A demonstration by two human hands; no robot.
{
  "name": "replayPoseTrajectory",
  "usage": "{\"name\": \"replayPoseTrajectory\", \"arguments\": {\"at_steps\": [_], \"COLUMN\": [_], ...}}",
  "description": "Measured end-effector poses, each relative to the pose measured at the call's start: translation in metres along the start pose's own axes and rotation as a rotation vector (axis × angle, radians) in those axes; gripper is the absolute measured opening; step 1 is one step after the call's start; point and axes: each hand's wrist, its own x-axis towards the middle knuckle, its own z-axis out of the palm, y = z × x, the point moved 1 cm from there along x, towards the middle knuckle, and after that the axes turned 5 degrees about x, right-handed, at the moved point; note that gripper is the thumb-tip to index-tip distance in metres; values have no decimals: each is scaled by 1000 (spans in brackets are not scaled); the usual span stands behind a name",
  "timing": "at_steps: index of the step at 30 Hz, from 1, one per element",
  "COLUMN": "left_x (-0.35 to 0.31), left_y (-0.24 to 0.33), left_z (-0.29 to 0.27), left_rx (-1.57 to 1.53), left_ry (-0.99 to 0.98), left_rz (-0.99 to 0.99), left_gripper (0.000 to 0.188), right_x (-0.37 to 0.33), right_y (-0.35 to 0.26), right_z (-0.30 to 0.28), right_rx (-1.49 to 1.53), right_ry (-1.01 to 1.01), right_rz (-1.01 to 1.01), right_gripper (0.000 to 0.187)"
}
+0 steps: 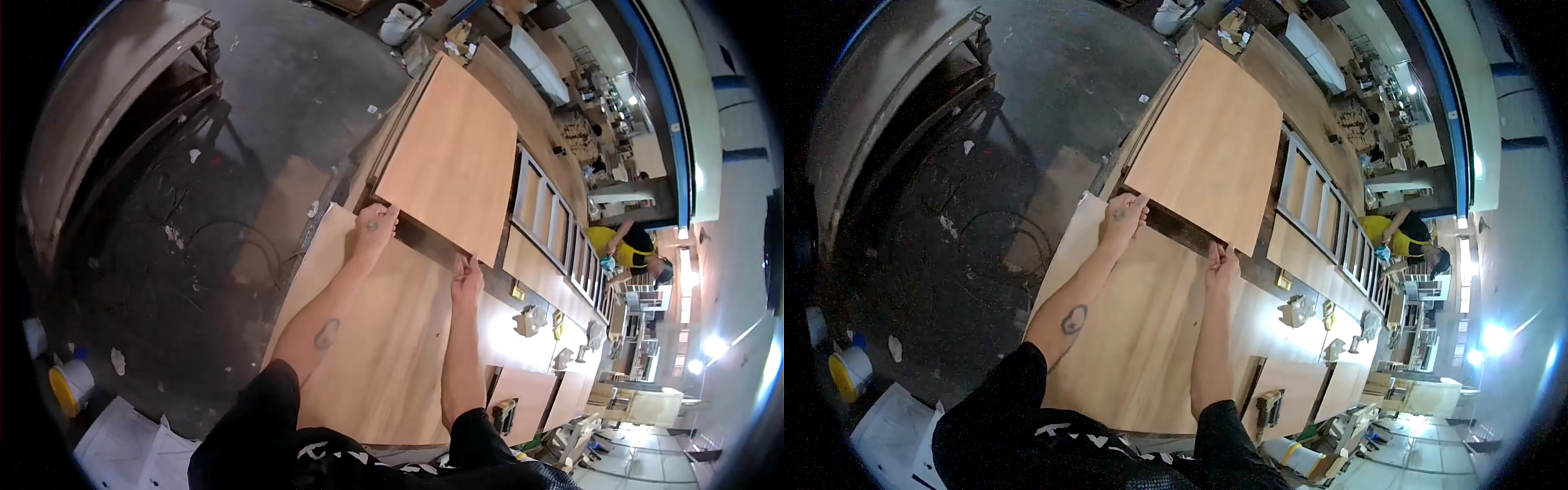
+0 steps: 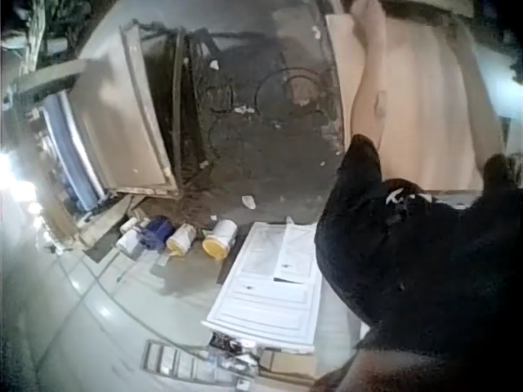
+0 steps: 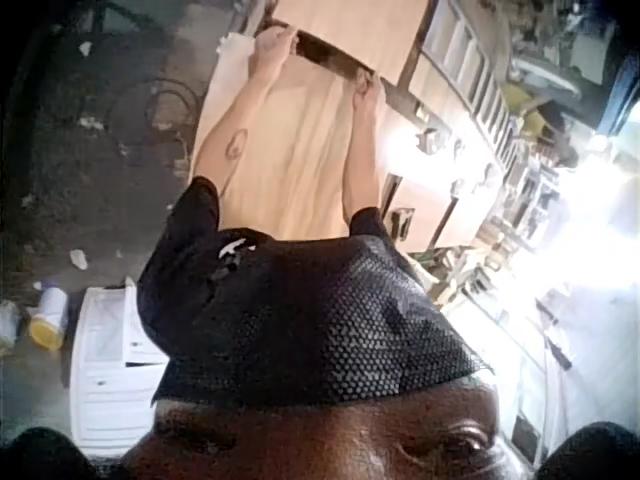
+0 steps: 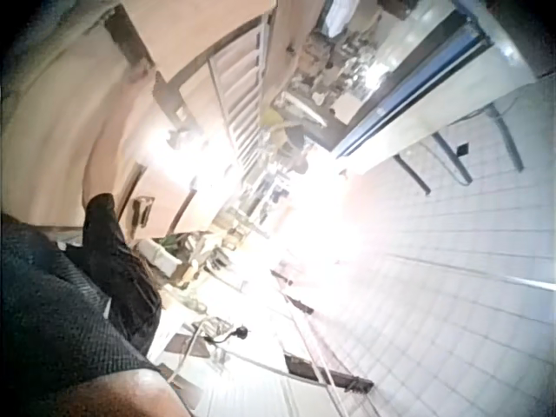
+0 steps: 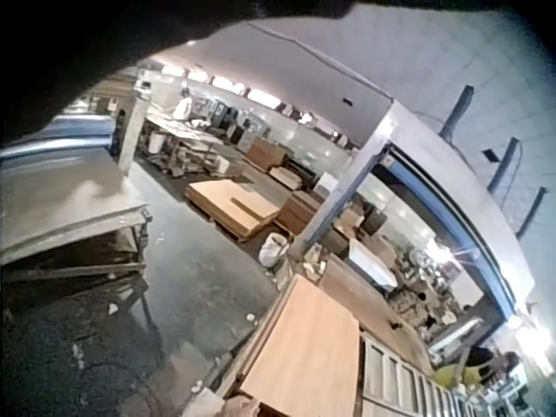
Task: The person aligns wooden boards, fastens edge strips to them using a pneumatic nail gun, and stacks the finished boards onto a pile.
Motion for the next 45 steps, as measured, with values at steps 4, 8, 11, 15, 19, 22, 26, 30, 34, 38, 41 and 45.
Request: {"name": "replayPoseTrajectory", "arguments": {"at_steps": [4, 8, 11, 15, 19, 22, 26, 30, 34, 38, 41, 45], "left_x": [9, 22, 32, 46, 51, 50, 33, -46, -180, -259, -307, -363], "left_y": [2, 0, 3, 5, 7, 8, -17, -46, -74, -147, -165, -198], "left_z": [8, 12, 13, 8, 7, 10, 1, -36, -112, -142, -106, -41], "left_rx": [-28, -70, -82, -50, -6, 15, 10, 25, 27, 235, 326, 158], "left_ry": [-22, -18, -22, -62, -25, -67, -152, -480, -341, -128, -49, -160], "left_rz": [-10, 2, -1, -54, -19, 17, -85, -50, -196, -333, -333, -262], "left_gripper": [32, 32, 33, 36, 38, 42, 47, 32, 14, 9, 11, 21], "right_x": [16, 25, 32, 33, 30, 31, -1, -44, -120, -195, -208, -199], "right_y": [-7, -10, -11, -7, -9, -20, -35, -76, -113, -182, -201, -215], "right_z": [6, 15, 19, 31, 33, 29, 9, -106, -266, -383, -456, -514], "right_rx": [-13, -49, -39, -42, -107, -143, -216, -492, -906, -1473, -1750, -1704], "right_ry": [12, 29, -5, -8, 11, -1, -34, -80, 267, 612, 416, 184], "right_rz": [11, -6, 24, 51, 67, 107, 65, -285, -550, -315, -315, -514], "right_gripper": [34, 35, 35, 39, 49, 54, 49, 22, 21, 34, 47, 44]}}
